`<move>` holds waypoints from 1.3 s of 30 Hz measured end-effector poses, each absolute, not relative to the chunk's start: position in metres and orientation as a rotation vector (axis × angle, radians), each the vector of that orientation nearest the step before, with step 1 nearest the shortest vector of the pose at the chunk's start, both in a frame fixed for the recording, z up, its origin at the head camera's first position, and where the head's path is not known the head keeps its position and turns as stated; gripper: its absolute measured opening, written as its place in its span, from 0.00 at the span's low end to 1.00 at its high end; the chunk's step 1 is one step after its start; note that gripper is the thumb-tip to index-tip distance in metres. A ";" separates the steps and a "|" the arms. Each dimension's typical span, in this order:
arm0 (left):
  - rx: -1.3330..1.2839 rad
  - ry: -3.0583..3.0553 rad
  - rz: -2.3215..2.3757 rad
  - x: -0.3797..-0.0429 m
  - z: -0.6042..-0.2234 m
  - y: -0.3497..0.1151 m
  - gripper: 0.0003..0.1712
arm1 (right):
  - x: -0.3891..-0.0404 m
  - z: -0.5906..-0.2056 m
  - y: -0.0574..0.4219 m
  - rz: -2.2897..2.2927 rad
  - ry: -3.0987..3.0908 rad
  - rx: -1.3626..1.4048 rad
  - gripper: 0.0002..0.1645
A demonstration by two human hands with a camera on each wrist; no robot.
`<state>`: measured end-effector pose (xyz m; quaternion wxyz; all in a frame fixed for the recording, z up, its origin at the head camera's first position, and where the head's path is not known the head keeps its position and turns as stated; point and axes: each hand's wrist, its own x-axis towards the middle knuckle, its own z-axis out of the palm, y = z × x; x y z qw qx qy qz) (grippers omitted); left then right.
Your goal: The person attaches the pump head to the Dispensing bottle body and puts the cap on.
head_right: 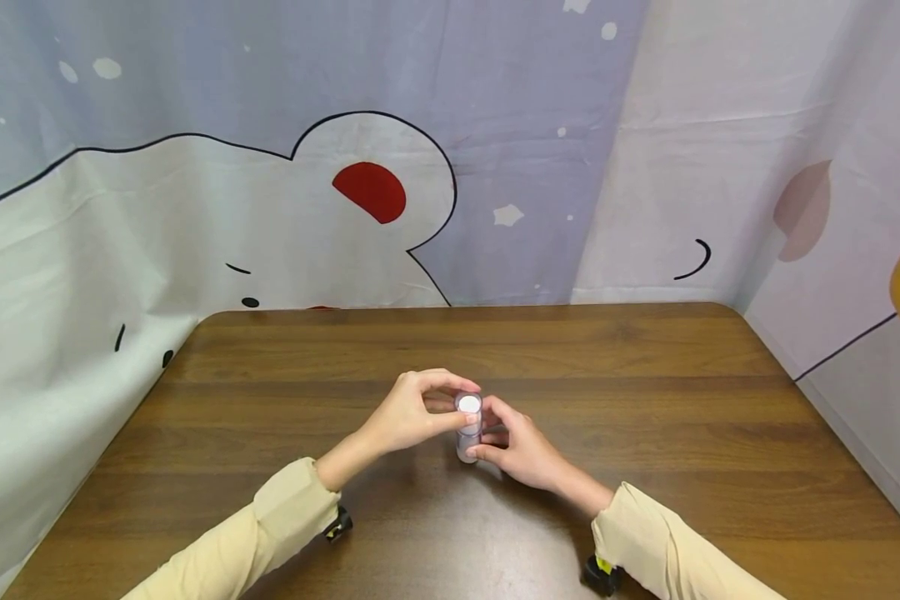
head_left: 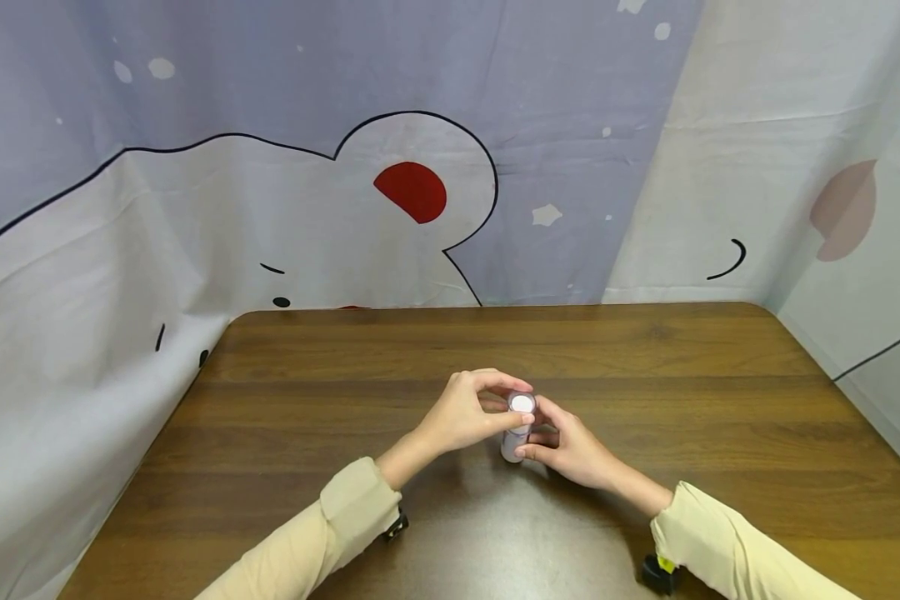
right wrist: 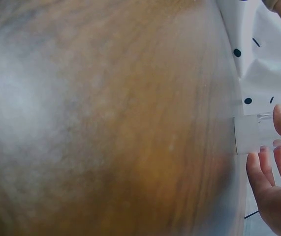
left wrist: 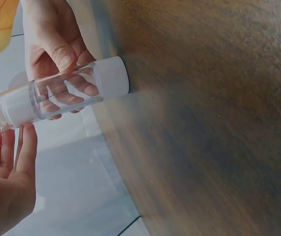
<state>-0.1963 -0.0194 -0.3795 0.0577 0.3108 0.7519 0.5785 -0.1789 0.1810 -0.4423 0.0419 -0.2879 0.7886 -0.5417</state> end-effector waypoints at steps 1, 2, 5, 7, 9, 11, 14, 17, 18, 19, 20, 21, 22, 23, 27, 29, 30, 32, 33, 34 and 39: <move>0.943 2.278 1.754 -0.196 -0.379 -0.019 0.20 | -0.179 -0.442 0.181 -1.656 2.411 -0.874 0.28; 0.942 2.279 1.754 -0.196 -0.379 -0.019 0.20 | -0.179 -0.442 0.181 -1.655 2.412 -0.875 0.29; 0.939 2.293 1.750 -0.196 -0.379 -0.020 0.19 | -0.179 -0.442 0.181 -1.653 2.410 -0.868 0.29; 0.937 2.306 1.742 -0.197 -0.379 -0.020 0.19 | -0.180 -0.443 0.180 -1.654 2.409 -0.865 0.30; 0.936 2.319 1.733 -0.197 -0.378 -0.020 0.19 | -0.180 -0.442 0.180 -1.654 2.409 -0.865 0.30; 0.933 2.321 1.728 -0.197 -0.378 -0.020 0.19 | -0.181 -0.442 0.180 -1.655 2.409 -0.866 0.30; 0.924 2.323 1.729 -0.197 -0.377 -0.020 0.19 | -0.181 -0.442 0.179 -1.656 2.410 -0.870 0.30; 0.918 2.325 1.728 -0.197 -0.377 -0.020 0.19 | -0.181 -0.442 0.179 -1.653 2.415 -0.875 0.30; 0.916 2.328 1.726 -0.197 -0.377 -0.020 0.19 | -0.181 -0.442 0.179 -1.651 2.417 -0.874 0.30; 0.913 2.325 1.725 -0.198 -0.377 -0.020 0.19 | -0.181 -0.442 0.179 -1.649 2.418 -0.873 0.30; 0.909 2.322 1.726 -0.198 -0.378 -0.020 0.19 | -0.182 -0.442 0.179 -1.646 2.418 -0.874 0.30; 0.906 2.318 1.726 -0.198 -0.378 -0.020 0.19 | -0.182 -0.442 0.179 -1.644 2.417 -0.876 0.30; 0.904 2.316 1.726 -0.198 -0.378 -0.021 0.19 | -0.182 -0.442 0.179 -1.642 2.416 -0.878 0.30; 0.902 2.316 1.726 -0.198 -0.378 -0.021 0.19 | -0.183 -0.442 0.179 -1.640 2.414 -0.879 0.30; 0.915 2.348 1.704 -0.197 -0.377 -0.022 0.19 | -0.184 -0.441 0.178 -1.636 2.407 -0.900 0.29; 0.939 2.377 1.679 -0.195 -0.376 -0.023 0.19 | -0.184 -0.441 0.179 -1.630 2.409 -0.918 0.29; 0.952 2.392 1.664 -0.194 -0.376 -0.023 0.19 | -0.183 -0.441 0.179 -1.626 2.414 -0.928 0.28; 0.983 2.414 1.643 -0.193 -0.376 -0.023 0.19 | -0.182 -0.441 0.179 -1.613 2.426 -0.953 0.28; 0.998 2.427 1.630 -0.193 -0.376 -0.023 0.19 | -0.182 -0.441 0.179 -1.603 2.436 -0.963 0.28; 1.013 2.443 1.615 -0.192 -0.376 -0.023 0.19 | -0.181 -0.441 0.179 -1.589 2.449 -0.976 0.28; 1.082 2.575 1.523 -0.190 -0.377 -0.025 0.18 | -0.180 -0.439 0.177 -1.521 2.471 -0.987 0.29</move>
